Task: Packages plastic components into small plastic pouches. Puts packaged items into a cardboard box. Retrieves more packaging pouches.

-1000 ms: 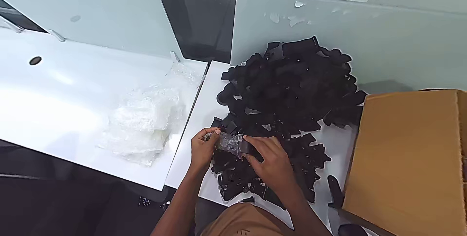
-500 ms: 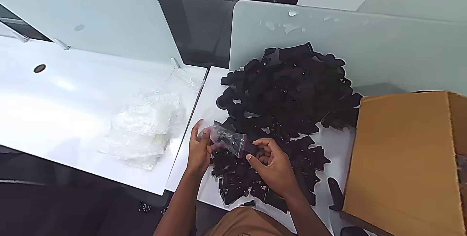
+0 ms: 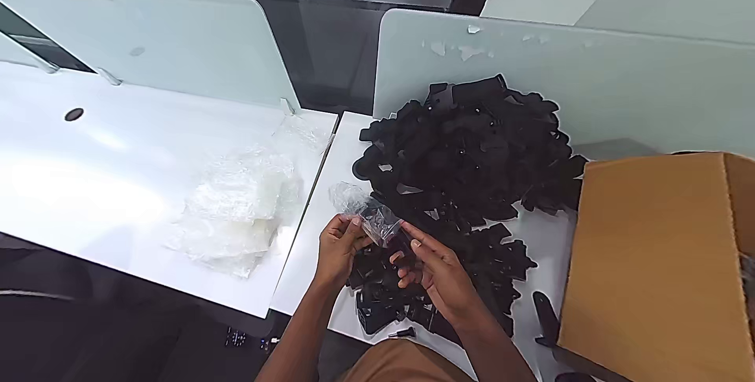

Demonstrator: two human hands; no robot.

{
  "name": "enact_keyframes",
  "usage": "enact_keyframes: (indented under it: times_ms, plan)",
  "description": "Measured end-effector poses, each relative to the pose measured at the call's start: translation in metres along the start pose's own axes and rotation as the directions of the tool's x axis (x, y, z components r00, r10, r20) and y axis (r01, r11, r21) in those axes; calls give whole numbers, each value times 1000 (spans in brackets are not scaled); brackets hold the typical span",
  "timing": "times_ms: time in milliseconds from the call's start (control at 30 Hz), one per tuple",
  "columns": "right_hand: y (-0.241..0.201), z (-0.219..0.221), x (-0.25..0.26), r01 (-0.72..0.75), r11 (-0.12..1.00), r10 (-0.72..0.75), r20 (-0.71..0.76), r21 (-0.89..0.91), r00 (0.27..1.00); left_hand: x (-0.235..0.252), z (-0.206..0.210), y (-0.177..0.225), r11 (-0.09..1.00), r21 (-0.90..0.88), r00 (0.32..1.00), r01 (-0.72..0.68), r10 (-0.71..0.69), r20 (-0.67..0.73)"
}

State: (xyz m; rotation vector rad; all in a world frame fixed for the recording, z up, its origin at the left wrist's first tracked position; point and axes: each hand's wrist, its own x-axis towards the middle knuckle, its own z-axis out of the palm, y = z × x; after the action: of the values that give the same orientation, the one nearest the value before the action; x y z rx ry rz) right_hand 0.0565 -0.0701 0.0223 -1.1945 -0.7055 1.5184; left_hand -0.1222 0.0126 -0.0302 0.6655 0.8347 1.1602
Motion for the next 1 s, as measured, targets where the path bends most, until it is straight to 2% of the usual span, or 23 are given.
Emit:
enact_keyframes:
  times_ms: [167,300,433,533,667,733,767,833,867,1000]
  plan:
    - [2,3,0,-94,954,102,-12,286,995,-1,1,-1,996,-85,999,-33,35,20]
    - [7,6,-1,-65,947,64,13,316,998,-5,0,-15,997,-29,992,-67,70,101]
    - [10,8,1,-32,970,41,-30,243,999,-12,8,-15,983,116,978,-140,119,172]
    - [12,8,2,45,998,-40,-95,44,995,-13,8,-15,968,181,974,-171,139,180]
    - [16,7,3,181,958,-210,-115,-220,971,-10,5,-16,957,215,972,-193,158,172]
    - [19,6,4,214,943,-249,-115,-255,962,-8,5,-14,958,217,978,-188,163,127]
    - [19,7,3,202,956,-231,-118,-211,966,-7,5,-13,958,222,981,-183,165,99]
    - [18,8,2,147,984,-158,-124,-97,980,-6,6,-11,964,202,985,-172,164,56]
    - [18,8,1,136,986,-147,-123,-94,981,-7,7,-10,971,174,986,-163,158,43]
    - [16,6,0,232,938,-266,-105,-260,958,-6,7,-7,998,-51,997,-33,37,67]
